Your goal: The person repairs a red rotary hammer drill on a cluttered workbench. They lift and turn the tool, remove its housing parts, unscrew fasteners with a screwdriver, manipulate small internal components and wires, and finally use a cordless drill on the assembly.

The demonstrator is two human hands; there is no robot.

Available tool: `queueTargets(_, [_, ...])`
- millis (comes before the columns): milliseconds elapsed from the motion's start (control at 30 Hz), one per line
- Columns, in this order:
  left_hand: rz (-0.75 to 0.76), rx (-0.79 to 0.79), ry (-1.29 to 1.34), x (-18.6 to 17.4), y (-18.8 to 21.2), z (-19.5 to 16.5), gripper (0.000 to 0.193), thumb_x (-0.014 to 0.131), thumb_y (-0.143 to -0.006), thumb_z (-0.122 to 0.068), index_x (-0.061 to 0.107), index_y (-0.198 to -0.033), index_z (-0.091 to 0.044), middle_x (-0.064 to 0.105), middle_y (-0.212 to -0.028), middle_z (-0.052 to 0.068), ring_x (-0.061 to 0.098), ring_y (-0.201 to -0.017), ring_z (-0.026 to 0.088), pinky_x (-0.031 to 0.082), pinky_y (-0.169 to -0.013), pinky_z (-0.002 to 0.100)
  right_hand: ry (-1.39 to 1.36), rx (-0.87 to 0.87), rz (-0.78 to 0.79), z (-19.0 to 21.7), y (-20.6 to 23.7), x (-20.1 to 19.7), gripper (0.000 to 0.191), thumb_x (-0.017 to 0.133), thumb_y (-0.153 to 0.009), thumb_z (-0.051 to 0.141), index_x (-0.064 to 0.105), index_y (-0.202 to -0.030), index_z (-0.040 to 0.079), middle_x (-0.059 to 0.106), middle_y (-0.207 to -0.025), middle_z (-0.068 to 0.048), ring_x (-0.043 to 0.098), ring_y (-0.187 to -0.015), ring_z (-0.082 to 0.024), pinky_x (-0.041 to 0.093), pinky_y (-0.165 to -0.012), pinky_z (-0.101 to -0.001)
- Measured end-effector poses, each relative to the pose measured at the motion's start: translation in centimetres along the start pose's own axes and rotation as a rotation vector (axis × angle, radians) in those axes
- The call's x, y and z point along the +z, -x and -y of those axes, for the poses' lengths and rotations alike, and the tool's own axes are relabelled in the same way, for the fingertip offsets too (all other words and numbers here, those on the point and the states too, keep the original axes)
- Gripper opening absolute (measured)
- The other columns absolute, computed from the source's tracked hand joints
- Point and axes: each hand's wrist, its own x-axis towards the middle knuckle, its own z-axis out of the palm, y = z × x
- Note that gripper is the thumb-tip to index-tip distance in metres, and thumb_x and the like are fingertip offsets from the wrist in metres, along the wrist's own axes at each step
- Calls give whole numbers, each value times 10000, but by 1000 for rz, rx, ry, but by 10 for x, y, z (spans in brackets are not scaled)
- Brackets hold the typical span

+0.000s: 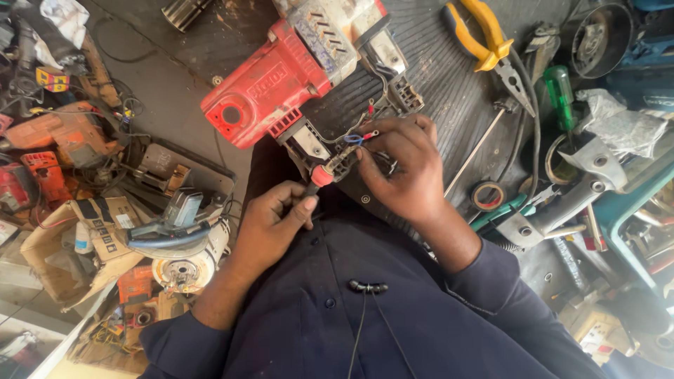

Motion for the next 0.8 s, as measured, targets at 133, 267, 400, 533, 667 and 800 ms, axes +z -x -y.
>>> queueTargets(133, [-24, -8, -66, 4, 1, -1, 226, 696, -964, -234, 667, -998, -13, 683, -723, 23, 654, -655, 76, 533, -633, 253, -111, 16, -35, 4, -2, -4, 246, 800, -852, 47, 623, -1022, 40, 591, -1238, -81, 608, -1157, -290, 489, -1019, -432])
queueTargets(267, [-26, 8, -108, 1, -3, -2, 233, 715, -952, -237, 661, -992, -14, 679, -721, 43, 654, -659, 87, 531, -632, 262, 134, -191, 115, 3, -7, -10, 284, 823, -823, 71, 749, -1094, 108, 610, -1240, -97, 609, -1145, -306, 447, -1027, -485])
queueTargets(400, [-23, -9, -134, -5, -5, -7, 246, 696, -962, -261, 687, -996, -18, 724, -742, 49, 696, -690, 97, 552, -666, 268, 160, -155, 139, 3, -13, -11, 296, 800, -804, 47, 763, -1090, 113, 650, -1178, -81, 640, -1123, -291, 472, -1007, -461])
queueTargets(533, [0, -22, -158, -10, -4, -9, 271, 672, -974, -287, 715, -1020, -23, 759, -796, 58, 729, -748, 117, 568, -704, 282, 203, -122, 157, 7, -16, -10, 245, 831, -831, 79, 767, -1067, 95, 639, -1117, -94, 637, -1084, -297, 479, -986, -457])
queueTargets(667, [18, 3, -215, -15, -6, -11, 283, 676, -970, -298, 736, -1010, -25, 774, -866, 76, 747, -802, 159, 566, -730, 291, 181, -75, 171, 9, -19, -11, 210, 846, -843, 101, 762, -1034, 94, 630, -1084, -92, 633, -1044, -289, 478, -971, -453])
queueTargets(800, [-142, 221, -426, -15, -5, -25, 270, 741, -937, -298, 722, -1061, -59, 744, -948, 94, 733, -842, 229, 562, -730, 336, 153, -30, 149, 9, -18, -8, 209, 850, -817, 105, 768, -1009, 104, 626, -1068, -97, 620, -1029, -289, 468, -958, -454])
